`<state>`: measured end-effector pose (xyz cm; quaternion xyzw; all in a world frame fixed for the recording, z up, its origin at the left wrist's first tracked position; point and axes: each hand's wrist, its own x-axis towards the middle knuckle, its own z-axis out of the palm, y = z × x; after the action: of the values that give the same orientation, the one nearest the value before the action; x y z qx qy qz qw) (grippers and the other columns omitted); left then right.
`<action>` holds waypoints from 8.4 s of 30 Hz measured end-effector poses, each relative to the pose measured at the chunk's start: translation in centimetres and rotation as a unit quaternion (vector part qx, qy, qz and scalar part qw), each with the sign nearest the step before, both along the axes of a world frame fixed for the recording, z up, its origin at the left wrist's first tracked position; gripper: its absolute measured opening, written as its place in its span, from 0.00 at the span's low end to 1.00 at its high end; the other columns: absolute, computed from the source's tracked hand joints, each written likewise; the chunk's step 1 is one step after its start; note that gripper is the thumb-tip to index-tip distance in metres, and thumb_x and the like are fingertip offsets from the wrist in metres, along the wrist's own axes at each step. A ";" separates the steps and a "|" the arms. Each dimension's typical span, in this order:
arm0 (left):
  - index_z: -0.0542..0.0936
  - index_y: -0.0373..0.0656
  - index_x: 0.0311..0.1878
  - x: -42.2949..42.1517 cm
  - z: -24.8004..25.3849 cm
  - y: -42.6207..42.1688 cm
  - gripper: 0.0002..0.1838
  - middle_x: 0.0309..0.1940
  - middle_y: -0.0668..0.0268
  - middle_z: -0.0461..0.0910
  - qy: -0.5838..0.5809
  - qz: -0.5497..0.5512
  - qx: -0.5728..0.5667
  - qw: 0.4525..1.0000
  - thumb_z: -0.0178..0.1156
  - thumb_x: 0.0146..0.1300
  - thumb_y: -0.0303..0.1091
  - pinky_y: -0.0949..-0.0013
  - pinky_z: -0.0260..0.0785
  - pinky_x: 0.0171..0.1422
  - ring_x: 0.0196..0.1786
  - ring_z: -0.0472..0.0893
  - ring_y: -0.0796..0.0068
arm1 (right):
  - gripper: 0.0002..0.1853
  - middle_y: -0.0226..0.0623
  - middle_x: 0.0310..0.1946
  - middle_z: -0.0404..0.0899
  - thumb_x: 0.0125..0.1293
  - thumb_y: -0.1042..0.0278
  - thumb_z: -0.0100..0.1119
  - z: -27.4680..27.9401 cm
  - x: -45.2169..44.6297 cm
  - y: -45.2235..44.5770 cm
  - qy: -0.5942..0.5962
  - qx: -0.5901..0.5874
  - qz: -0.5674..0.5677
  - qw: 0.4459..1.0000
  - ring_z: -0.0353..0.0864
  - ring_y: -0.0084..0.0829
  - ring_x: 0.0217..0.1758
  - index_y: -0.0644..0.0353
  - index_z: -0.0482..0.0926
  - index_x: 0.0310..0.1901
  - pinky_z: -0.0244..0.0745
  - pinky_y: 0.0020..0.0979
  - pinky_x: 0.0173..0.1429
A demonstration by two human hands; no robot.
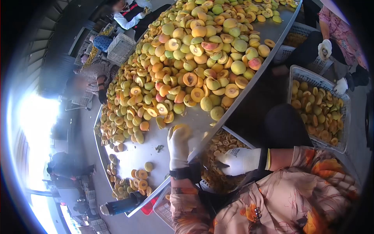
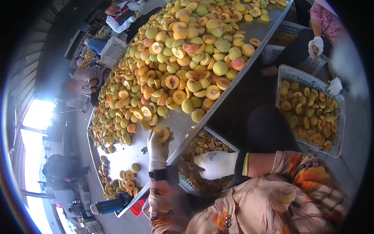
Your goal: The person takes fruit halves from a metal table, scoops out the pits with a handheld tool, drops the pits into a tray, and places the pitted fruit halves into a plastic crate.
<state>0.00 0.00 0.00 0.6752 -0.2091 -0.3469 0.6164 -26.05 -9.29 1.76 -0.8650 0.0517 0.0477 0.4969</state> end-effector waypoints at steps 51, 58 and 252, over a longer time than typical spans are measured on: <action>0.85 0.32 0.47 -10.0 5.8 27.0 0.19 0.38 0.58 0.87 -0.197 0.250 0.165 0.933 0.63 0.72 0.43 0.67 0.77 0.47 0.39 0.84 0.65 | 0.25 0.55 0.47 0.86 0.62 0.56 0.62 4.1 -1.3 5.3 0.163 -0.005 0.243 0.956 0.86 0.52 0.51 0.65 0.80 0.56 0.78 0.46 0.56; 0.77 0.39 0.67 5.1 4.1 23.4 0.31 0.63 0.46 0.75 -0.466 0.150 0.409 0.770 0.68 0.63 0.44 0.50 0.70 0.68 0.63 0.77 0.44 | 0.21 0.60 0.43 0.85 0.63 0.58 0.58 0.3 0.4 4.7 0.131 -0.014 0.204 0.970 0.85 0.58 0.48 0.67 0.78 0.51 0.78 0.50 0.54; 0.81 0.28 0.52 -18.7 7.1 14.0 0.29 0.33 0.60 0.86 -0.101 0.238 -0.194 0.946 0.46 0.82 0.50 0.73 0.76 0.40 0.35 0.83 0.72 | 0.08 0.24 0.16 0.68 0.62 0.72 0.61 7.0 1.0 7.8 0.207 0.357 0.189 0.891 0.65 0.17 0.14 0.58 0.80 0.43 0.60 0.25 0.17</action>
<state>-18.73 14.04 7.14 0.6039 -0.1665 -0.0731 0.7760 -25.07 -1.44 8.77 -0.5933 -0.0315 0.3338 0.7318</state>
